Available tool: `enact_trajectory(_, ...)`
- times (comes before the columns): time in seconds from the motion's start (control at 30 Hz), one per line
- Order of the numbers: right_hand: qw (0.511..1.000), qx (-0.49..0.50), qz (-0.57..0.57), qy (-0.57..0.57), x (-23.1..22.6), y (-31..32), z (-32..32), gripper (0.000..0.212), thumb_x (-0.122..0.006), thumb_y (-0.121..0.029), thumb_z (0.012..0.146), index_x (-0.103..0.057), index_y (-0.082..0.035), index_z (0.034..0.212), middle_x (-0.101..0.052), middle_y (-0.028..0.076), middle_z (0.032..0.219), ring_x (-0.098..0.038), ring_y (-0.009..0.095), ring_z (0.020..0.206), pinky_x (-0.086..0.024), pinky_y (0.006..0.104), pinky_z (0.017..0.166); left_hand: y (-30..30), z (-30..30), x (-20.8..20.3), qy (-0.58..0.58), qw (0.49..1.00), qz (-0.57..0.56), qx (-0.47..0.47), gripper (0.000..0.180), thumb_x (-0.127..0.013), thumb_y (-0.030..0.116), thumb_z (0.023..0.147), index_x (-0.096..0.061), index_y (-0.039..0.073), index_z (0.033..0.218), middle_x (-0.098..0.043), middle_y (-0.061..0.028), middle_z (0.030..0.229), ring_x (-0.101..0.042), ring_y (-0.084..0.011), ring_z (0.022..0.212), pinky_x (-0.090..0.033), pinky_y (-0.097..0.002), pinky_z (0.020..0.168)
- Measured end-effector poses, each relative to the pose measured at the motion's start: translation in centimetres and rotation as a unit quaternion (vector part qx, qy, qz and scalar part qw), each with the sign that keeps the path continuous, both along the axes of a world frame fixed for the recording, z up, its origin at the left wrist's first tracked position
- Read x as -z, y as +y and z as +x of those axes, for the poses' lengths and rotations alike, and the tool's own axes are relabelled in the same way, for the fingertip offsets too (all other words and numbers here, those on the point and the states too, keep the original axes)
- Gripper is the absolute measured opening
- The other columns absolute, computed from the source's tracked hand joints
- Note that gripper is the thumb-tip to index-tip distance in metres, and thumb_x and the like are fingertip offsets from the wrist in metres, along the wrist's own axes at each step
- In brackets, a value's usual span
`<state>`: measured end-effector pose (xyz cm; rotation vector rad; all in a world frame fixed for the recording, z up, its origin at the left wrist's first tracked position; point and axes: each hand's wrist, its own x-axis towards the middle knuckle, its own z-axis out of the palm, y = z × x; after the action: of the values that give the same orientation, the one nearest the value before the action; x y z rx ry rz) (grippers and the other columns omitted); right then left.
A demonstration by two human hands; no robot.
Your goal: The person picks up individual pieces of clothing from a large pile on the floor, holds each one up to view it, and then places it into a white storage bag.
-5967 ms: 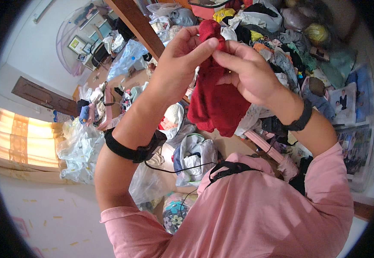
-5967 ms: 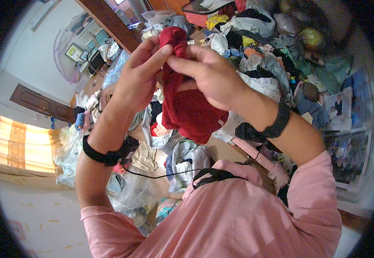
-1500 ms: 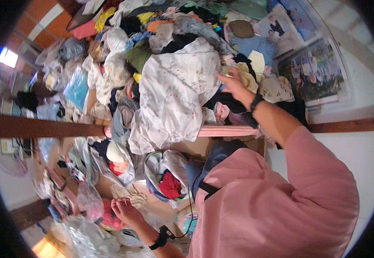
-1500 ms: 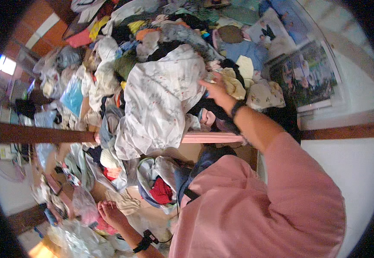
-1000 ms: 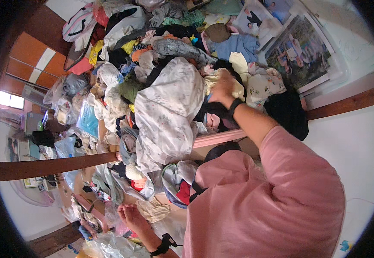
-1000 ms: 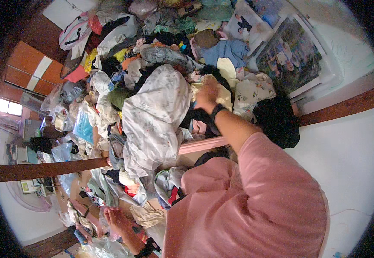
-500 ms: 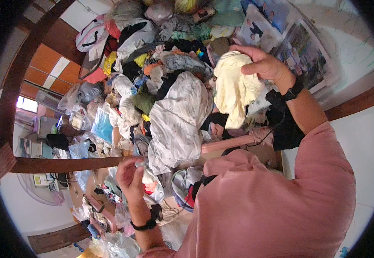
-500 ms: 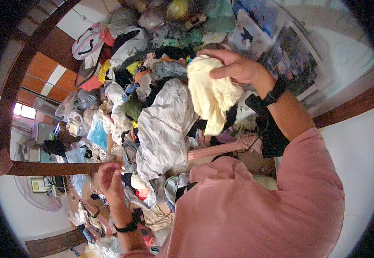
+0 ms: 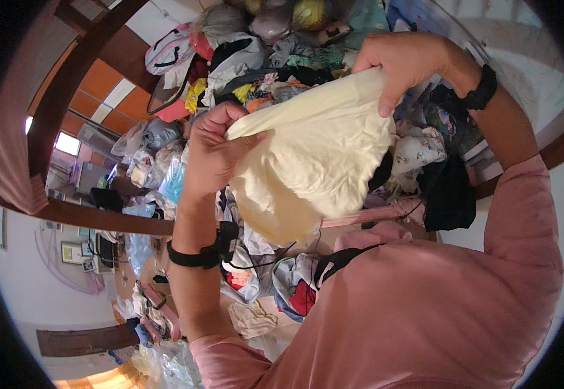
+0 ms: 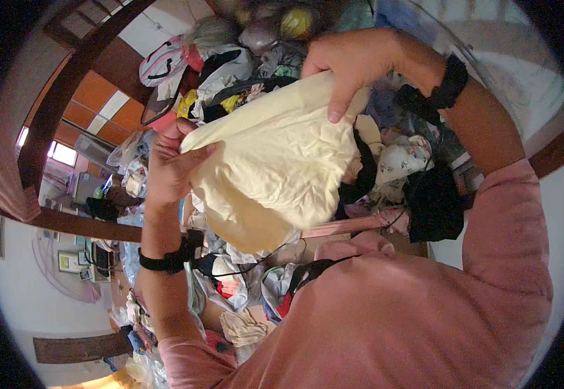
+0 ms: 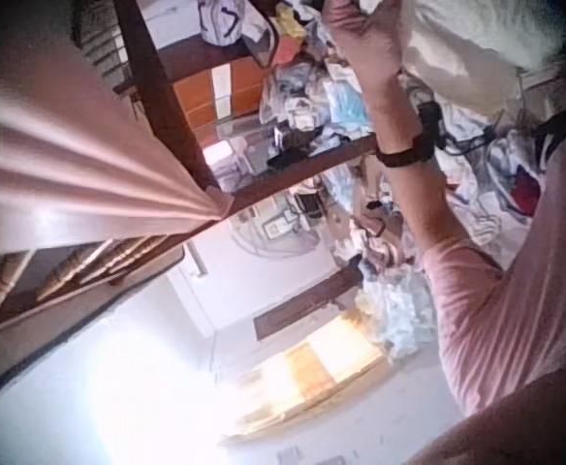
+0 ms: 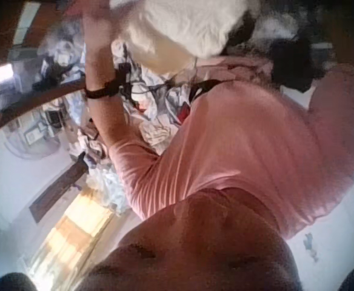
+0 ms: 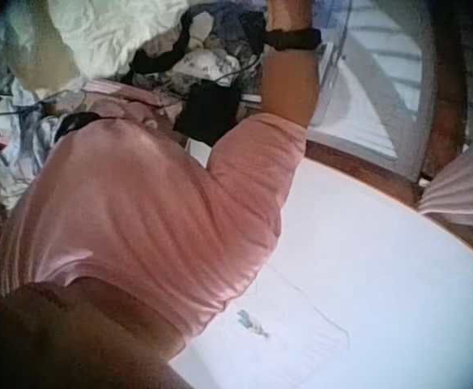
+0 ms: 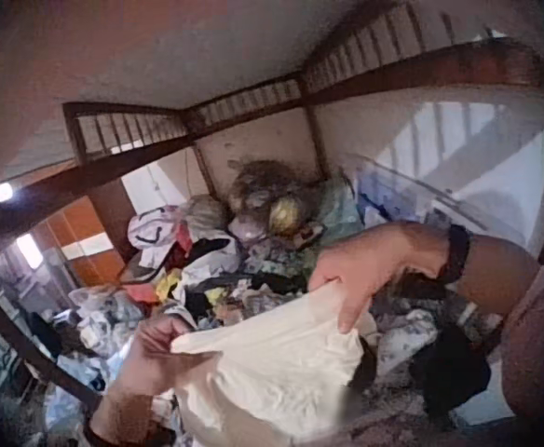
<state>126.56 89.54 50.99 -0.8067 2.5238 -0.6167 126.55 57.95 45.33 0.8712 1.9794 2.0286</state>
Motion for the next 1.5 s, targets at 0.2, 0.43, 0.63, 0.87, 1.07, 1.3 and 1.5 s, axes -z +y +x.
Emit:
enact_trajectory(0.2,0.917,0.076,-0.358,-0.161,-1.7,0.2,1.2,0.036,-0.068,-0.006,0.078,-0.055,0.005,0.111,-0.062,0.013,0.105,-0.061,0.017,0.093,-0.051,0.0268,0.077,-4.2,1.5,-5.4,0.127,0.969,-0.203,-0.06,0.03,-0.075,0.006,0.073,-0.062,-0.002,0.099,-0.065,-0.0035,0.084,-0.059,-0.0092,0.074,-0.047,-0.0243,0.067)
enact_trajectory(0.43,0.778,-0.055,-0.612,-0.131,-2.5,-4.2,-0.9,0.045,-0.067,-0.012,0.078,-0.054,-0.001,0.119,-0.062,0.01,0.11,-0.059,0.019,0.101,-0.046,0.0338,0.09,-12.7,1.1,-7.5,0.238,0.833,-0.271,-0.419,0.023,-0.07,0.015,0.077,-0.063,-0.002,0.089,-0.061,-0.0043,0.068,-0.055,-0.0107,0.06,-0.044,-0.0272,0.056)
enact_trajectory(0.63,0.656,-0.022,-0.727,-0.203,-2.6,-11.1,0.4,0.024,-0.053,-0.012,0.09,-0.055,-0.003,0.112,-0.062,0.012,0.105,-0.061,0.023,0.097,-0.048,0.0381,0.088,-11.2,4.6,-6.1,0.455,0.666,-0.295,-0.513,0.046,-0.081,0.029,0.068,-0.059,-0.002,0.094,-0.062,-0.0107,0.087,-0.058,-0.0181,0.081,-0.047,-0.0309,0.074)
enact_trajectory(0.87,0.604,-0.204,-0.736,-0.226,-2.4,-18.7,1.8,0.041,-0.05,-0.001,0.089,-0.043,-0.015,0.127,-0.055,0.006,0.111,-0.055,0.019,0.102,-0.044,0.0329,0.088,-6.3,10.6,-2.6,0.242,0.847,-0.308,-0.358,0.034,-0.072,0.022,0.072,-0.059,-0.004,0.09,-0.064,-0.0164,0.079,-0.064,-0.0293,0.07,-0.05,-0.0363,0.066)
enact_trajectory(1.07,0.69,-0.107,-0.7,-0.151,-2.6,-17.7,1.0,0.043,-0.051,0.002,0.086,-0.044,-0.009,0.127,-0.057,0.009,0.112,-0.057,0.02,0.101,-0.044,0.0339,0.088,-14.8,9.9,-4.3,0.124,0.87,-0.194,-0.436,0.016,-0.052,0.004,0.081,-0.064,-0.004,0.088,-0.065,-0.0078,0.073,-0.062,-0.0141,0.066,-0.05,-0.0279,0.066)
enact_trajectory(1.3,0.626,-0.155,-0.718,-0.261,-2.8,-19.1,4.1,0.027,-0.05,-0.001,0.088,-0.051,0.002,0.115,-0.06,0.011,0.103,-0.057,0.021,0.101,-0.044,0.0331,0.092,-7.1,10.8,-3.0,0.188,0.914,-0.21,-0.291,0.038,-0.07,0.017,0.078,-0.055,-0.002,0.108,-0.062,-0.0085,0.093,-0.059,-0.018,0.086,-0.049,-0.0306,0.076)
enact_trajectory(1.5,0.709,0.021,-0.705,0.009,-0.9,-18.2,3.7,0.035,-0.067,-0.002,0.076,-0.057,0.001,0.11,-0.061,0.005,0.097,-0.059,0.014,0.09,-0.046,0.0251,0.078,-9.9,7.7,-1.7,0.21,0.841,-0.358,-0.348,0.018,-0.058,0.001,0.074,-0.062,-0.001,0.091,-0.063,-0.0063,0.078,-0.058,-0.0109,0.074,-0.047,-0.0283,0.068)
